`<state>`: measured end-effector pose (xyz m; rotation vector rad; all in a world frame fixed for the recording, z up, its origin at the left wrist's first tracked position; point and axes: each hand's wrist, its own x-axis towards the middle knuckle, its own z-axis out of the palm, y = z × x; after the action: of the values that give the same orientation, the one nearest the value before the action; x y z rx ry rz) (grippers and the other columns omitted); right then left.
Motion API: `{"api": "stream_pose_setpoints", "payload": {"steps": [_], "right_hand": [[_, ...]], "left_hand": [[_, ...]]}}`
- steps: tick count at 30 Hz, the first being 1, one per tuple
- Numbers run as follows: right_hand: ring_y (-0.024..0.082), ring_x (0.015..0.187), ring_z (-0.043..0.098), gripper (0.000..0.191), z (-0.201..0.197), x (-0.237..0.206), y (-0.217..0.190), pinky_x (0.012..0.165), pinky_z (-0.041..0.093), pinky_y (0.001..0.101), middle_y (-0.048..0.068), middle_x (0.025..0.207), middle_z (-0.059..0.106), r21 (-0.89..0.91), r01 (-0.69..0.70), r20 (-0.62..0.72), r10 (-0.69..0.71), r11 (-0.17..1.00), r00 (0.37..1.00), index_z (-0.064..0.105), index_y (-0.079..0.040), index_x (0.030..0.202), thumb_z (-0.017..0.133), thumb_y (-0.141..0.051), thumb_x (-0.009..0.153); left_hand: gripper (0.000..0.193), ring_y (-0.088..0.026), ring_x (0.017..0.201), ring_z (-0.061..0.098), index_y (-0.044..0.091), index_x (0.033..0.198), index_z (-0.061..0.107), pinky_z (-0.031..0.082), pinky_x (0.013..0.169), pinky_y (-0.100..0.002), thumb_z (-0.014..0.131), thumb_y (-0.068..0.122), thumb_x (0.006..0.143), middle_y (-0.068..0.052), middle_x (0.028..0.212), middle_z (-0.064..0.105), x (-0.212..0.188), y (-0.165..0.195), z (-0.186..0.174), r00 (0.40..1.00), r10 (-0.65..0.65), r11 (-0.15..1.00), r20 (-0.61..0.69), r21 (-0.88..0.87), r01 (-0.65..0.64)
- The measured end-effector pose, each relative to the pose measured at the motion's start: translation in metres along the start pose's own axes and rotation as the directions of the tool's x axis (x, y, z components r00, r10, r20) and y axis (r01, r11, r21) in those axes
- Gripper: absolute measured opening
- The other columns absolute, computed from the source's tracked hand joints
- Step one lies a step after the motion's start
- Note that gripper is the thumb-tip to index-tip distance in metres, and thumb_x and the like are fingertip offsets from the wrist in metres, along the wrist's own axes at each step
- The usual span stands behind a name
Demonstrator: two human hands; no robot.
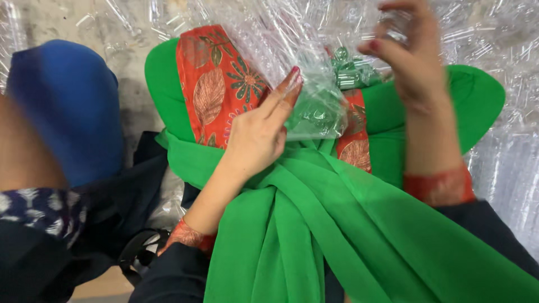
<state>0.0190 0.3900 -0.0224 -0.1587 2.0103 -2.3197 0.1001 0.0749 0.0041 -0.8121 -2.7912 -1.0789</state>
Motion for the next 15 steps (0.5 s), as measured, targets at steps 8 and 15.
{"api": "stream_pose_setpoints", "payload": {"steps": [8, 15], "right_hand": [[0.018, 0.089, 0.07, 0.037, 0.08, -0.105, -0.021, 0.083, 0.053, 0.032, 0.005, 0.097, 0.075, -0.469, 0.257, 0.268, -0.141, 0.845, 0.953, 0.064, -0.005, 0.116, 0.076, -0.035, 0.099], [0.028, 0.092, 0.073, 0.029, 0.117, -0.085, 0.028, 0.076, 0.059, 0.0376, 0.011, 0.11, 0.072, -0.72, 0.341, 0.156, -0.338, 0.604, 0.928, 0.068, -0.004, 0.104, 0.085, -0.024, 0.092]], "left_hand": [[0.081, -0.032, 0.093, 0.073, 0.012, 0.153, 0.048, 0.06, 0.071, -0.038, 0.066, -0.004, 0.076, -0.01, 0.158, 0.05, 0.003, 0.004, 0.001, 1.0, -0.024, 0.997, -0.006, -0.073, 0.023], [0.063, -0.027, 0.088, 0.073, 0.009, 0.137, 0.058, 0.059, 0.074, -0.041, 0.069, -0.002, 0.076, -0.01, 0.155, 0.053, -0.026, 0.015, 0.002, 0.998, 0.037, 0.996, -0.041, 0.087, -0.034]]}}
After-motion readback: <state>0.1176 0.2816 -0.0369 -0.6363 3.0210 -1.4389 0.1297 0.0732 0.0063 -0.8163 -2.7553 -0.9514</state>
